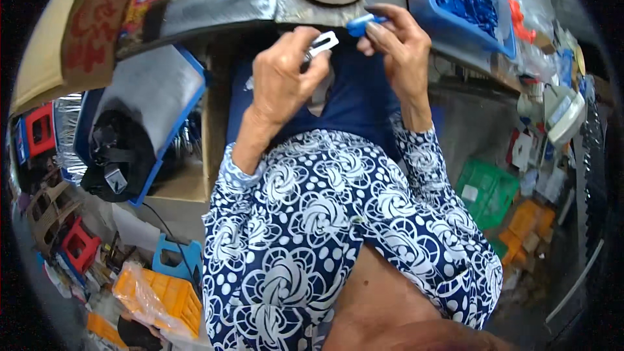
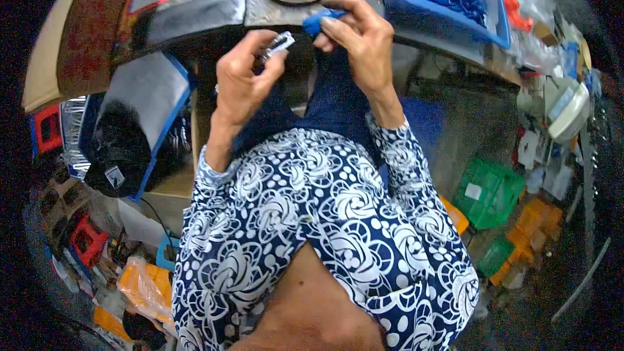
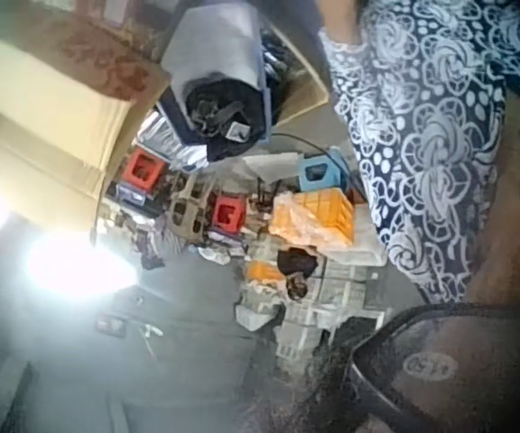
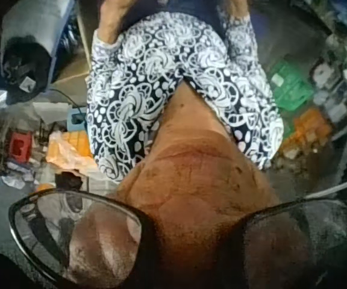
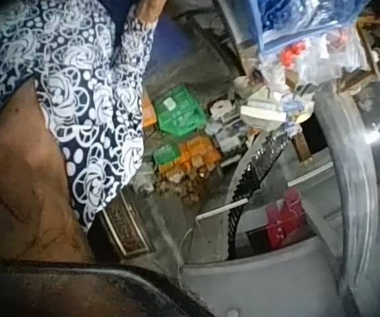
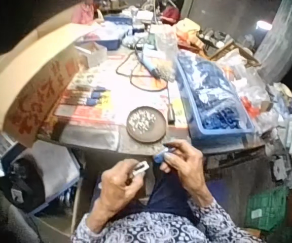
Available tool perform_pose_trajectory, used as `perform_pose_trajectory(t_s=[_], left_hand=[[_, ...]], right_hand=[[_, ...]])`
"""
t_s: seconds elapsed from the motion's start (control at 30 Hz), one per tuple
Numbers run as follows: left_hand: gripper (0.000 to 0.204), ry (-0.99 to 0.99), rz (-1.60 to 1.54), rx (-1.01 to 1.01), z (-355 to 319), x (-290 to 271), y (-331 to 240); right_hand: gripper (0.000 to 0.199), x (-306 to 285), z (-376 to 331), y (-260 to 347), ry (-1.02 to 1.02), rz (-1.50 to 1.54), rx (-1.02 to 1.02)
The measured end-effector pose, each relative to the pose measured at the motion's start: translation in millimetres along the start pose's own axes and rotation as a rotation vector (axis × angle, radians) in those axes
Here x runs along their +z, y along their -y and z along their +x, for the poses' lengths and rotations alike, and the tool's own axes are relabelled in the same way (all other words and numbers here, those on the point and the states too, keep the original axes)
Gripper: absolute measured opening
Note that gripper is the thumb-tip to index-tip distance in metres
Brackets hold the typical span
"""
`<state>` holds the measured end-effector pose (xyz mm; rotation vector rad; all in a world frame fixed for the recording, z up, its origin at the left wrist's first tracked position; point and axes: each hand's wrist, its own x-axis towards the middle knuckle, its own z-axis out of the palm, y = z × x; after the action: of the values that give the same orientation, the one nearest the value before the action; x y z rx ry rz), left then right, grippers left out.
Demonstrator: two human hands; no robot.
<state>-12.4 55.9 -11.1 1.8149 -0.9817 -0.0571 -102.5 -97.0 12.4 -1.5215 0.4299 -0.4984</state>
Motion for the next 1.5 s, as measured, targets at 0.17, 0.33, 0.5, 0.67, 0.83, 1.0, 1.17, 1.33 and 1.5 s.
perform_pose_trajectory(t_s=[0.17, 0.33, 0.5, 0.67, 0.83, 1.0, 1.17, 1.33, 1.5], left_hand=[[0.017, 0.021, 0.010, 0.011, -3, 6, 7], [0.018, 0.048, 0.047, 0.011, -7, 4, 8], [0.018, 0.049, 0.050, 0.026, -8, 5, 9], [0.018, 0.058, 0.066, 0.038, -8, 5, 13], [0.019, 0.084, 0.066, 0.026, -13, 8, 16], [0.020, 0.167, 0.047, -0.020, -21, 3, 18], [0.022, 0.303, -0.045, -0.094, -39, -4, 23], [0.021, 0.405, -0.100, -0.221, -60, -1, 18], [0.022, 0.449, -0.074, -0.261, -77, 5, 17]], right_hand=[[0.029, -10, -4, -27, 0.036, 0.134, 0.071], [0.029, -6, -8, -31, 0.067, 0.200, 0.105], [0.028, -1, -11, -36, 0.095, 0.242, 0.104], [0.028, 4, -13, -33, 0.079, 0.236, 0.109], [0.028, 9, -18, -37, 0.101, 0.179, 0.131], [0.029, 11, -28, -36, 0.180, 0.155, 0.164], [0.027, 3, -40, -50, 0.328, 0.060, 0.192], [0.027, 0, -56, -51, 0.399, -0.174, 0.247], [0.027, -6, -66, -61, 0.474, -0.462, -0.061]])
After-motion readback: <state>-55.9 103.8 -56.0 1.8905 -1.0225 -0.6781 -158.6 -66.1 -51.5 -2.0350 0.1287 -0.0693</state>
